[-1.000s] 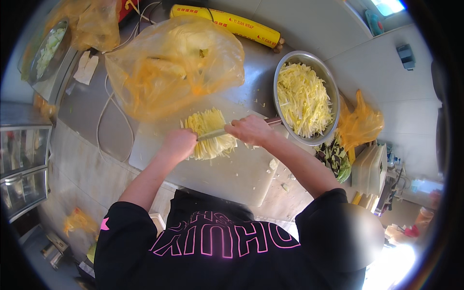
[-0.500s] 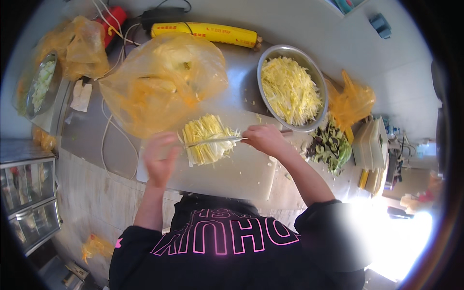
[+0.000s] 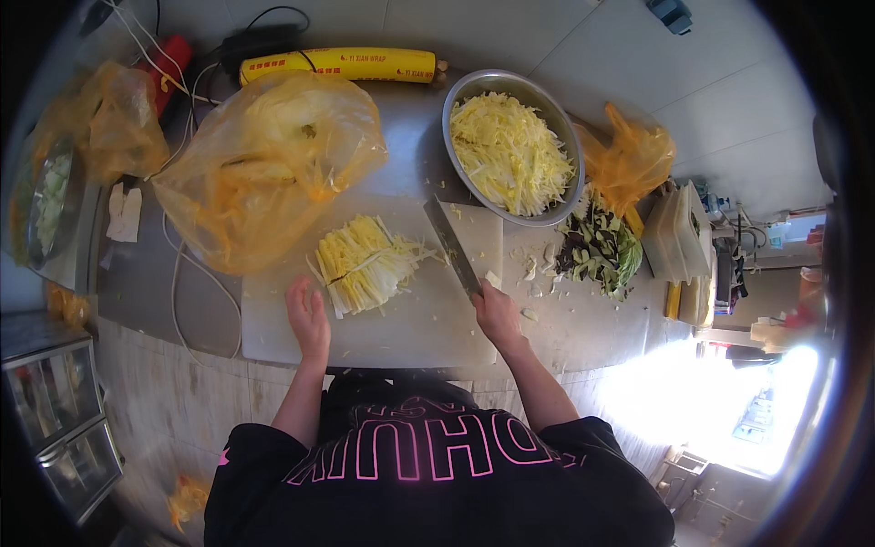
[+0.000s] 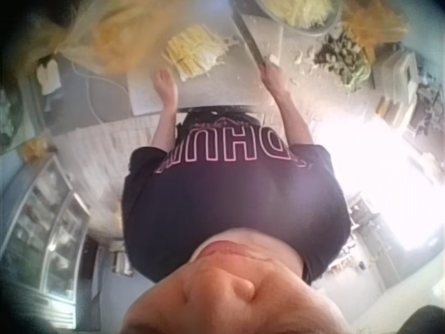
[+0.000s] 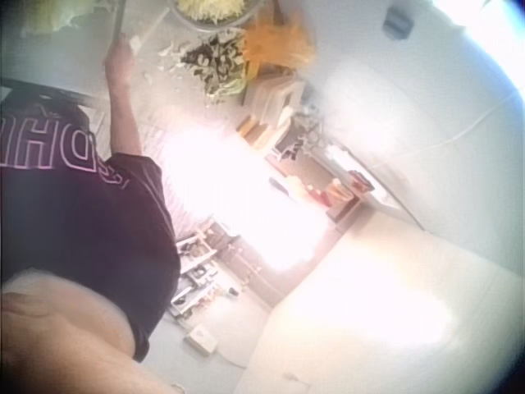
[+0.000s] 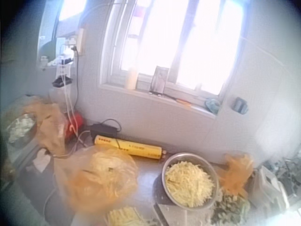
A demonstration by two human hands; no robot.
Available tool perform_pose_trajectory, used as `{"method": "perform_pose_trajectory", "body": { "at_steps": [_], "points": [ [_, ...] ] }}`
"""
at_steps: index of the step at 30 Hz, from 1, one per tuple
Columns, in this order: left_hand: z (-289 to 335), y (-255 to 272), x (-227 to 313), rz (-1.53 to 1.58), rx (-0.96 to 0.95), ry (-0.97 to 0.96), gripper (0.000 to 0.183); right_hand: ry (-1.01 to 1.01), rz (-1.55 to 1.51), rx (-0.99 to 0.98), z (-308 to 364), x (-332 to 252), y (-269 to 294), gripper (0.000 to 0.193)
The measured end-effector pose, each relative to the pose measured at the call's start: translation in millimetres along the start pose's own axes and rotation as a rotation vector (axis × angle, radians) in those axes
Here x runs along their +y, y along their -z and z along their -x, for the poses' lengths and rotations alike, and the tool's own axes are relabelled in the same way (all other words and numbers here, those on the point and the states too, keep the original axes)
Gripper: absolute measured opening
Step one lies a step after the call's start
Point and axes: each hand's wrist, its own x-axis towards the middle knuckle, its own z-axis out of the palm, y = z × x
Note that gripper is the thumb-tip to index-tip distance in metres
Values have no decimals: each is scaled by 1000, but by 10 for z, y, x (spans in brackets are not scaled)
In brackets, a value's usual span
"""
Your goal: The person repeatedly slices napa cabbage on a cutting board using a cleaver, then transfers the shredded cabbage into a metal bowl. The person also handles plastic bags and other vegetables on the counter.
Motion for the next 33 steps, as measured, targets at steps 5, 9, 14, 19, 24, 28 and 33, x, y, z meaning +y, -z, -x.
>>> {"method": "perform_pose_trajectory", "body": {
  "at_steps": [5, 9, 14, 19, 24, 28, 33],
  "points": [
    [-18, -118, -107, -185, -23, -114, 50, -103, 152, 100, 48, -113, 235, 29],
    [15, -322, -109, -379, -27, -184, 63, 24, 139, 80, 17, -341, 223, 31],
    [-54, -595, 6, -515, -52, -279, 73, 47, 186, 3, -177, -410, -78, 32],
    [-206, -864, 225, -542, -150, -233, 75, 72, 104, -65, -114, -750, -341, 30],
    [-260, -1060, 295, -471, -110, -241, 72, 176, -222, 46, -188, -542, -470, 20],
    [-317, -1205, 424, -383, -170, -249, 77, -86, -644, -365, -494, -210, -140, 19],
    [-396, -1415, 453, -283, -202, -316, 82, -58, -678, -517, -780, 151, -397, 47]
  ]
}}
